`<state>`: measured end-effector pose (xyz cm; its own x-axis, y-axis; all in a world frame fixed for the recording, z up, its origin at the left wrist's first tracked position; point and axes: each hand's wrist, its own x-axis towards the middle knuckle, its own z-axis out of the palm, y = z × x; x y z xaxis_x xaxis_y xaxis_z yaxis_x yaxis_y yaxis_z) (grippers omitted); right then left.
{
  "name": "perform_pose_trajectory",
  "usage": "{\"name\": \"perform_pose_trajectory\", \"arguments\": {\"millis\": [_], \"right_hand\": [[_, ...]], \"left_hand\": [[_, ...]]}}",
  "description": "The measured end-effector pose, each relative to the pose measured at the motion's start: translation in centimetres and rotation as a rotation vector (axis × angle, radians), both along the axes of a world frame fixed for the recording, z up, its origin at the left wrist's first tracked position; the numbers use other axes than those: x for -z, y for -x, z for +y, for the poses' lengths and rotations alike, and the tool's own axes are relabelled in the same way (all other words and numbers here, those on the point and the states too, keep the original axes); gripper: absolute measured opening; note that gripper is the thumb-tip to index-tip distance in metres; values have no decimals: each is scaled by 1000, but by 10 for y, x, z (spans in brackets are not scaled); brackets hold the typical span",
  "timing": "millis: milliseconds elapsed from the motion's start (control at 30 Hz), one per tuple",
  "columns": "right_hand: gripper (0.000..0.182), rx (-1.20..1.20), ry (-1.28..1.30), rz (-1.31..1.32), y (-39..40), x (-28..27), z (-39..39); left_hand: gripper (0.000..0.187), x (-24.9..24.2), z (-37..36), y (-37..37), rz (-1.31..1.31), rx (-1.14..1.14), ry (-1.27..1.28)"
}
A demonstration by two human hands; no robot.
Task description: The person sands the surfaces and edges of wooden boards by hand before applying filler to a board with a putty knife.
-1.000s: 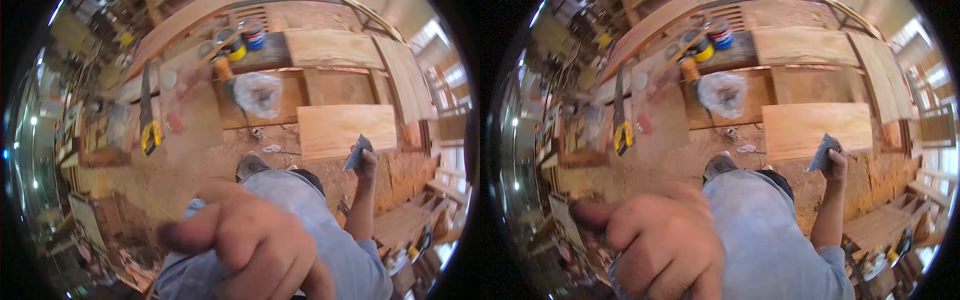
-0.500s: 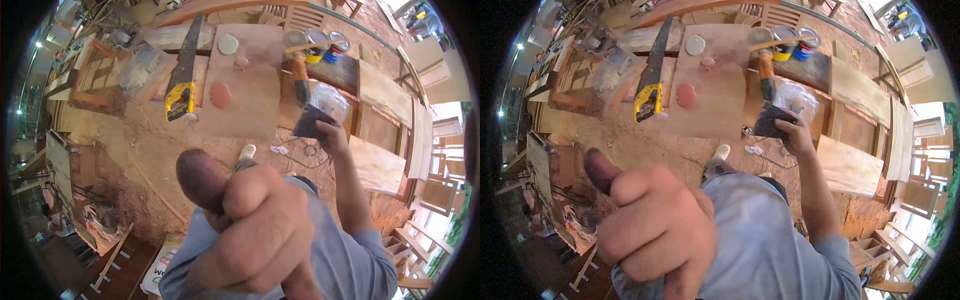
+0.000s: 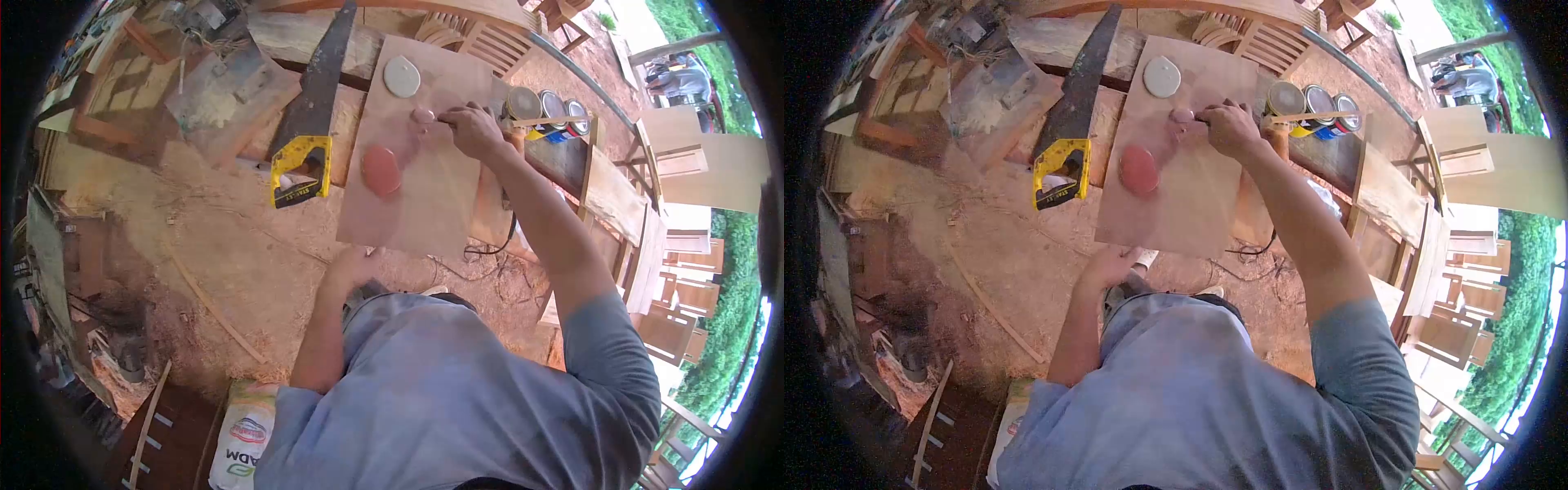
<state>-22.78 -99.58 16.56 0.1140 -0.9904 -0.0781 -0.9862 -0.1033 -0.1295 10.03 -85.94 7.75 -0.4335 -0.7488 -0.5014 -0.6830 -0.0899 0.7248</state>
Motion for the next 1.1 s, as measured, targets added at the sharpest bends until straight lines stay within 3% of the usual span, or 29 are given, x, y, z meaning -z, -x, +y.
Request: {"name": "perform_pose_trajectory", "arguments": {"millis": [133, 200, 367, 500, 600, 733, 833, 933, 1100], "right_hand": [[33, 24, -137, 100, -8, 1, -19], [35, 49, -233, 150, -9, 3, -27], [26, 154, -434, 121, -25, -16, -39], [27, 105, -391, 79, -23, -26, -46], [26, 48, -328, 167, -21, -26, -48], [26, 29, -357, 134, -17, -10, -49], [34, 34, -410, 118, -20, -11, -56], [45, 48, -530, 111, -24, -2, -74], [51, 14, -608, 106, -22, 7, -76]], "left_hand": [[40, 12, 0, 13, -50, -45, -135], [37, 51, 11, 12, 86, 13, 94], [33, 39, 9, 9, 19, 2, -5], [40, 50, 16, 10, 83, -82, 71], [45, 31, 8, 10, 79, -95, -49], [47, 21, 7, 12, 77, -84, -17], [47, 17, 9, 15, 162, -156, 49], [45, 20, 7, 15, 82, -110, -54], [45, 29, 14, 20, 341, -266, 107]]}}
